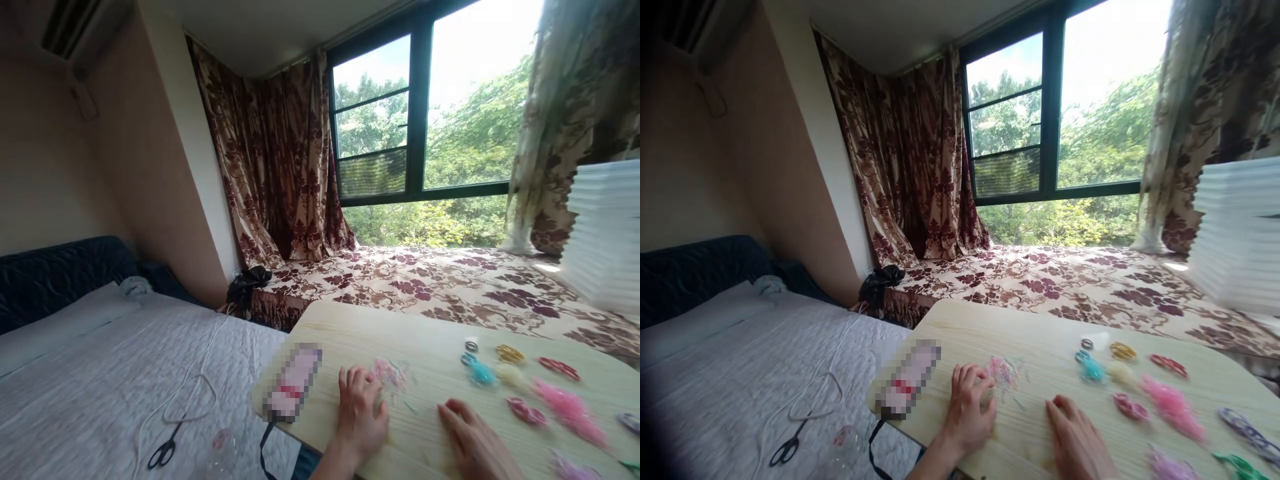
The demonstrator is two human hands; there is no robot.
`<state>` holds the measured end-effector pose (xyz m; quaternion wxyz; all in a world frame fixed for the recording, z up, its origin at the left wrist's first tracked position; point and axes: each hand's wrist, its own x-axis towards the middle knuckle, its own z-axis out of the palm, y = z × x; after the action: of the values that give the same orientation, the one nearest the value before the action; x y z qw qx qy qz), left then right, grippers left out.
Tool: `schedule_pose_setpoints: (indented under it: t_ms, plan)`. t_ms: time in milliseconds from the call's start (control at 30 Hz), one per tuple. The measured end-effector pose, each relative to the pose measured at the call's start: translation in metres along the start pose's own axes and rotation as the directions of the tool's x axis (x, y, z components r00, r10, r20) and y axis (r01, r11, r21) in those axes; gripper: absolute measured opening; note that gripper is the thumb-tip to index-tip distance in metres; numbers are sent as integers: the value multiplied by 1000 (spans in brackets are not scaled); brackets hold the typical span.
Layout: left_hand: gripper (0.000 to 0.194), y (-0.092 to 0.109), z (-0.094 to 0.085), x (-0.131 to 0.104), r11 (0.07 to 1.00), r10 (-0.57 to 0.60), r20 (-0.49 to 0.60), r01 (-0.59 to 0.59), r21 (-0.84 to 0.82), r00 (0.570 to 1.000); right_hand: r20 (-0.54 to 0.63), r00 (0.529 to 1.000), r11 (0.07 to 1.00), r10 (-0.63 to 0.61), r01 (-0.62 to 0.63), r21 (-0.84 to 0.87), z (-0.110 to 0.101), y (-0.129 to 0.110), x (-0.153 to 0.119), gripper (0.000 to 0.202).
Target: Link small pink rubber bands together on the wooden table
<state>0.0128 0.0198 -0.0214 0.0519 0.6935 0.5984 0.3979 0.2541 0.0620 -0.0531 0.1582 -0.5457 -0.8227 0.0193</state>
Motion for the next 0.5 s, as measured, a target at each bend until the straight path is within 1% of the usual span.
schedule_pose_setpoints:
  t_ms: [100,200,267,400,500]
  plan:
    - [25,-2,3,-1,1000,8,-44,-9,-16,999,-34,999,1000,9,-9,1,3,-2,0,45]
    - [27,-3,4,-1,1000,13,-70,-14,-20,997,-134,990,999,38,-40,-11,7,-8,-2,46]
    - [30,-3,4,-1,1000,9,-83,-10,-18,996,-176,983,999,43,-45,-5,8,-11,-2,45]
    - [30,-1,2,0,1000,19,-112,-20,-14,994,-230,973,1000,22,-18,19,5,-16,-3,44]
    - [29,0,2,0,999,38,-142,-39,-3,989,-248,969,1000,4,-4,3,-1,-18,-3,45]
